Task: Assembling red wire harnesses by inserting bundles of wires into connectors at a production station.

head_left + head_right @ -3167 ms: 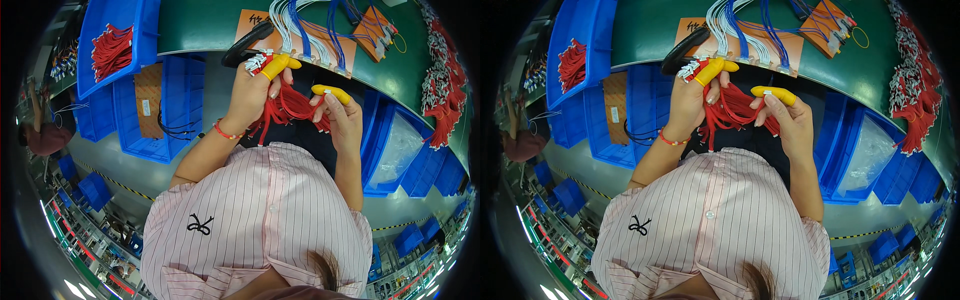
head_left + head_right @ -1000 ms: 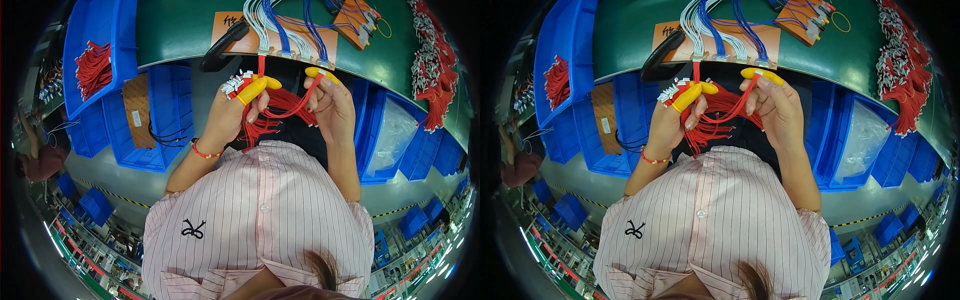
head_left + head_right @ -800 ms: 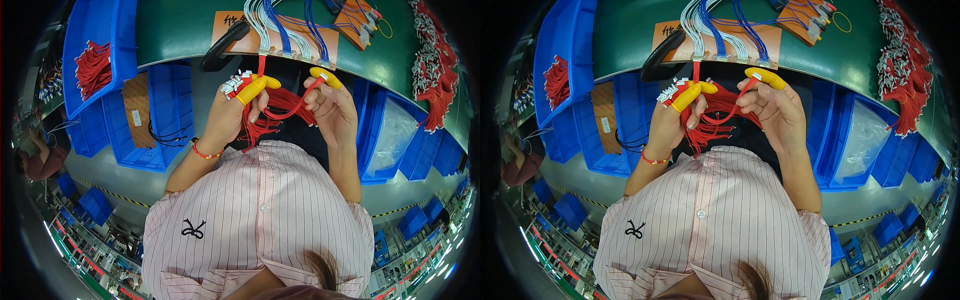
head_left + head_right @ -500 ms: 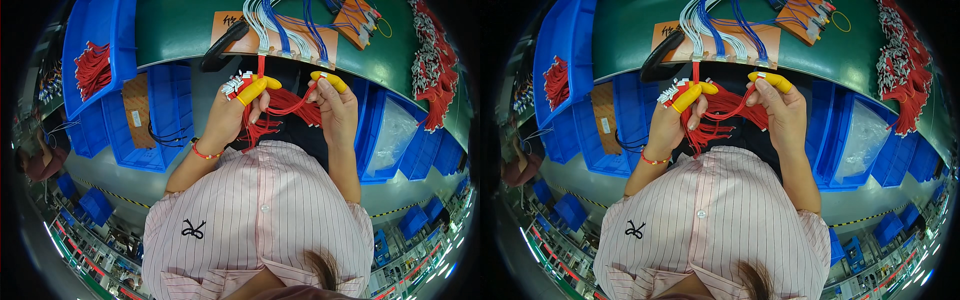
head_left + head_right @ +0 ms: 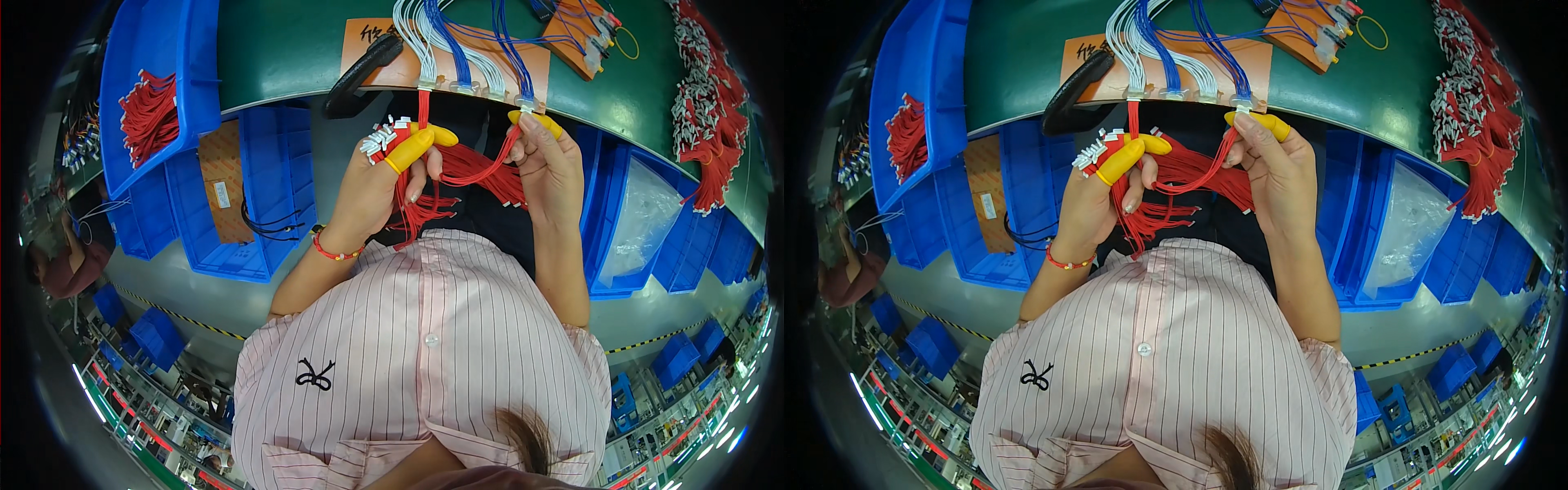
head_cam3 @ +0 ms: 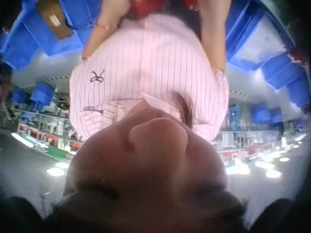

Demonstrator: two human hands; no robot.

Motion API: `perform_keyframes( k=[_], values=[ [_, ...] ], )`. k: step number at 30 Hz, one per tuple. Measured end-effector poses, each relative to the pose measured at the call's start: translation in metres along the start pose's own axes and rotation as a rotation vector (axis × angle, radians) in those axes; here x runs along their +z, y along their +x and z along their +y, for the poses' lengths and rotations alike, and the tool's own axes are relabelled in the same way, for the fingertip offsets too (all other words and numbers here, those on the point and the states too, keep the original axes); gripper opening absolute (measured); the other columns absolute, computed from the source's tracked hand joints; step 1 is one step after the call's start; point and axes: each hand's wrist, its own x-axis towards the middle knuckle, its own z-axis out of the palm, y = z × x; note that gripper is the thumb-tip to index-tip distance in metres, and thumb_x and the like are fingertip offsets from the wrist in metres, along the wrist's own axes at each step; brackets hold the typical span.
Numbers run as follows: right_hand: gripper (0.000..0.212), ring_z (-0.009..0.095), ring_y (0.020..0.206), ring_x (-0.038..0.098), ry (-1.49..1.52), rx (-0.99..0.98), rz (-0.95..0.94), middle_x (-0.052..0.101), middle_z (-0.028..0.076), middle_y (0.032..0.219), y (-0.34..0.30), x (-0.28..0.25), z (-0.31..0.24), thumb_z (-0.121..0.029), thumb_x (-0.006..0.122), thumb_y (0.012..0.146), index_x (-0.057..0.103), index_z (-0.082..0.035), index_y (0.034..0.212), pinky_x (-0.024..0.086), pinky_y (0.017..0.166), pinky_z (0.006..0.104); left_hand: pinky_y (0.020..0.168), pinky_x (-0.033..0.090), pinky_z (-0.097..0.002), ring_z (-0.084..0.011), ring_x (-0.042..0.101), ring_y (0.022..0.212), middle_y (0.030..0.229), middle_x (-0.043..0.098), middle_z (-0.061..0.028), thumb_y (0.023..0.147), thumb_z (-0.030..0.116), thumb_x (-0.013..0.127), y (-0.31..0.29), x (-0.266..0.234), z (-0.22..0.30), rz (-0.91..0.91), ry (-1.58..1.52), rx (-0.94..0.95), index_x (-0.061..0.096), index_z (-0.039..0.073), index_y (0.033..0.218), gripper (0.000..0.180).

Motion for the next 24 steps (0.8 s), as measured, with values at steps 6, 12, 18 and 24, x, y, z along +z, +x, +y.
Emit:
perform_keyframes(
  k=[6, 12, 18, 24],
  values=[
    [0.017, 0.011, 0.063, 0.059, 0.109, 0.021, -0.003, 0.066, 0.008, 0.079, 0.002, -0.001, 0.002, -0.012, 0.064, 0.091, 0.066, 0.003, 0.099, 0.051, 0.063, 0.0261, 0.049, 0.036, -0.0178, -0.0040, 0.041, 0.046, 0.079, 0.061, -0.0085, 0.101, 0.017, 0.044, 0.000, 0.000, 0.000, 0.004, 0.030, 0.019, 0.060, -0.010, 0.109, 0.033],
    [0.017, 0.009, 0.065, 0.056, 0.233, 0.063, 0.046, 0.065, 0.007, 0.086, -0.001, 0.003, 0.007, -0.012, 0.061, 0.092, 0.064, 0.001, 0.103, 0.049, 0.065, 0.0258, 0.047, 0.034, -0.0184, -0.0040, 0.040, 0.047, 0.088, 0.065, -0.0127, 0.101, 0.020, 0.043, 0.001, -0.003, 0.002, 0.055, -0.019, 0.048, 0.057, -0.011, 0.114, 0.036],
    [0.025, 0.010, 0.072, 0.059, 0.057, 0.097, 0.013, 0.066, 0.009, 0.089, 0.001, 0.000, 0.000, -0.020, 0.059, 0.096, 0.062, 0.003, 0.105, 0.050, 0.067, 0.0266, 0.047, 0.033, -0.0178, -0.0038, 0.040, 0.048, 0.088, 0.066, -0.0121, 0.101, 0.019, 0.044, 0.010, 0.000, 0.010, 0.085, -0.036, 0.080, 0.059, -0.010, 0.112, 0.034],
    [0.032, 0.010, 0.077, 0.058, -0.307, -0.025, -0.026, 0.065, 0.007, 0.089, -0.018, -0.007, 0.010, -0.023, 0.051, 0.100, 0.062, 0.006, 0.109, 0.047, 0.074, 0.0243, 0.044, 0.032, -0.0190, -0.0034, 0.042, 0.048, 0.076, 0.064, -0.0049, 0.100, 0.020, 0.047, 0.020, 0.006, 0.018, 0.057, -0.063, 0.047, 0.065, -0.002, 0.104, 0.028]
  ],
)
